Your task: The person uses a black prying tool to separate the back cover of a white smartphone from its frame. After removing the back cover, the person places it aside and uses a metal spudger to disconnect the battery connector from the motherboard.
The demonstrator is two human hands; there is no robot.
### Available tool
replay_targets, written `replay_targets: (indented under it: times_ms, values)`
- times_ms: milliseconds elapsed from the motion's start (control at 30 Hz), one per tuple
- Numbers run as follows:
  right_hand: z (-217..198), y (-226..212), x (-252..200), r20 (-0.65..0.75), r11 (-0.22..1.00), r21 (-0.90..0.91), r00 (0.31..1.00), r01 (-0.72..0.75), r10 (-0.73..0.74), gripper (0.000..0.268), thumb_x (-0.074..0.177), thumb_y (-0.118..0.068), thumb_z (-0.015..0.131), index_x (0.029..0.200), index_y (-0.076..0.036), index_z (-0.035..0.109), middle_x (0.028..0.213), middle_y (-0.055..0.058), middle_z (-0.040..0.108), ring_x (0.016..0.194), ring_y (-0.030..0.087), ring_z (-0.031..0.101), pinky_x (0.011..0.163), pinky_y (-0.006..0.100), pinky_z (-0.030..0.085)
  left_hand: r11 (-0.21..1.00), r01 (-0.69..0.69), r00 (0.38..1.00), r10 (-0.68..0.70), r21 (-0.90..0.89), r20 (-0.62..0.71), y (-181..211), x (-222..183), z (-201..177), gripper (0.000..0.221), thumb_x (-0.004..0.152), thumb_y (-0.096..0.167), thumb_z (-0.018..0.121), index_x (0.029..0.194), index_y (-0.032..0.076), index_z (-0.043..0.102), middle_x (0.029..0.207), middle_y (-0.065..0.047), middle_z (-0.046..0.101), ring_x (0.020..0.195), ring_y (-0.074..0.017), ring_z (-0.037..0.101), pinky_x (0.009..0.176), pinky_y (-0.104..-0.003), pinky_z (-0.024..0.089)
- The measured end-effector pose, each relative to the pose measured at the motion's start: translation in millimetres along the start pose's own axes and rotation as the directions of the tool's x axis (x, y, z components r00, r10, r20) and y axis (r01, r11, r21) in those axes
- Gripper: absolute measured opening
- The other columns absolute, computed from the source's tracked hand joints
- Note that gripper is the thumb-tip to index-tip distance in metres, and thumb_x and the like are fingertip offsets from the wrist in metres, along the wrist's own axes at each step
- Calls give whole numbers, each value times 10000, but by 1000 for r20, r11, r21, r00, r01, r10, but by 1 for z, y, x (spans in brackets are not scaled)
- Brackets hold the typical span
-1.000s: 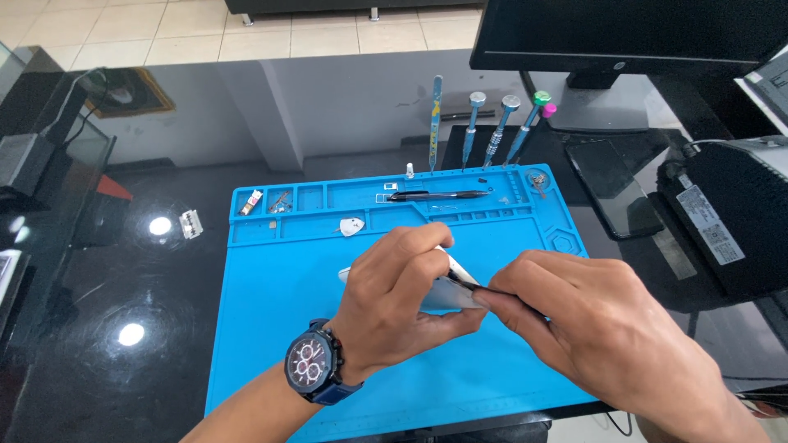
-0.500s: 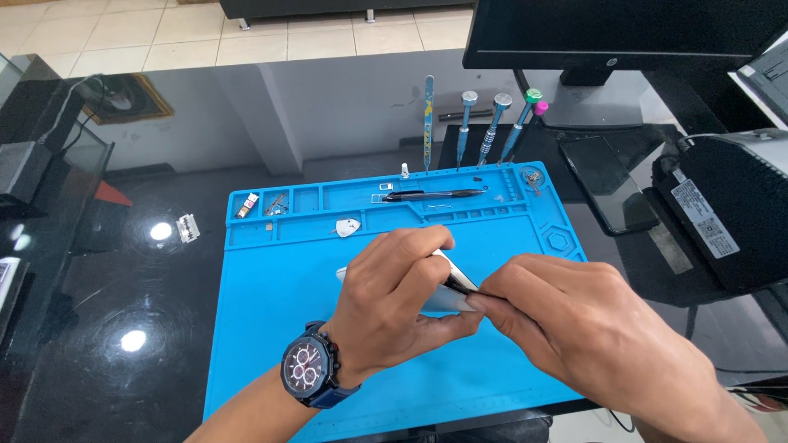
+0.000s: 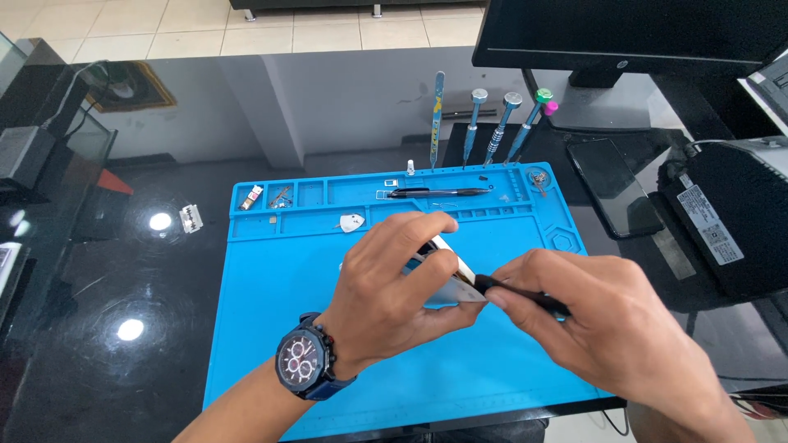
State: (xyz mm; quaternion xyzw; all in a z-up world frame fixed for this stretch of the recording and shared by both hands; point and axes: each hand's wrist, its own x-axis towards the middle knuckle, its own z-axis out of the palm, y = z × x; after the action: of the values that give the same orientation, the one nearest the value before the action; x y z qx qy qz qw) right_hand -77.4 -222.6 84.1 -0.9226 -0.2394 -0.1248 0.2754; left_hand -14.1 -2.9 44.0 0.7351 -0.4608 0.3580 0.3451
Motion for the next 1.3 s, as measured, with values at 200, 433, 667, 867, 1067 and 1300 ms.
replay_targets:
  times_ms: [200, 433, 667, 867, 1067, 1300]
  values:
    - [8, -3, 12, -9, 987, -13, 987, 160, -160, 149, 941, -189, 718, 946, -78, 620, 829, 30, 691, 625, 214, 632, 543, 320, 476, 1000, -3, 999, 3, 9, 38, -2, -4, -1, 296, 923, 232, 829, 899, 44, 600, 1246, -244, 591, 1037, -456, 650, 849, -536, 595]
    - [9, 6, 7, 2, 990, 62, 992, 129, -129, 129, 932, -195, 717, 936, -90, 642, 805, 3, 720, 615, 177, 664, 559, 303, 492, 998, -58, 996, 56, 39, 67, -3, -11, 4, 288, 1015, 286, 803, 1018, 65, 619, 1426, -210, 418, 1155, -459, 591, 908, -562, 602]
    - [18, 2, 10, -88, 991, 71, 990, 116, -109, 160, 887, -165, 751, 838, -73, 629, 830, 48, 748, 836, 178, 805, 689, 267, 607, 997, -69, 997, 68, 21, 37, -9, -6, -7, 335, 970, 262, 811, 978, 20, 580, 1198, -220, 574, 1038, -424, 582, 852, -540, 585]
    - [29, 2, 15, -129, 984, -47, 976, 172, -177, 194, 900, -187, 774, 878, -73, 618, 909, 65, 711, 783, 201, 719, 655, 316, 548, 999, -50, 999, 50, -3, 2, -10, -4, -6, 228, 972, 138, 754, 924, 2, 577, 1142, -220, 582, 1016, -432, 579, 884, -547, 588]
    - [27, 6, 12, -116, 967, 233, 990, 107, -82, 199, 872, -137, 769, 823, -82, 584, 850, 81, 747, 795, 201, 775, 675, 285, 589, 998, -18, 999, 20, -60, 32, -9, -7, -13, 308, 938, 180, 825, 904, 28, 559, 1139, -201, 564, 1023, -416, 594, 853, -526, 573]
    - [39, -8, 20, -185, 978, 55, 965, 200, -187, 267, 872, -130, 798, 845, -52, 544, 884, 124, 694, 814, 247, 738, 688, 327, 588, 999, 21, 999, -23, -47, -33, -14, -8, -14, 380, 940, 297, 792, 864, 44, 518, 1103, -184, 570, 984, -405, 611, 833, -530, 553]
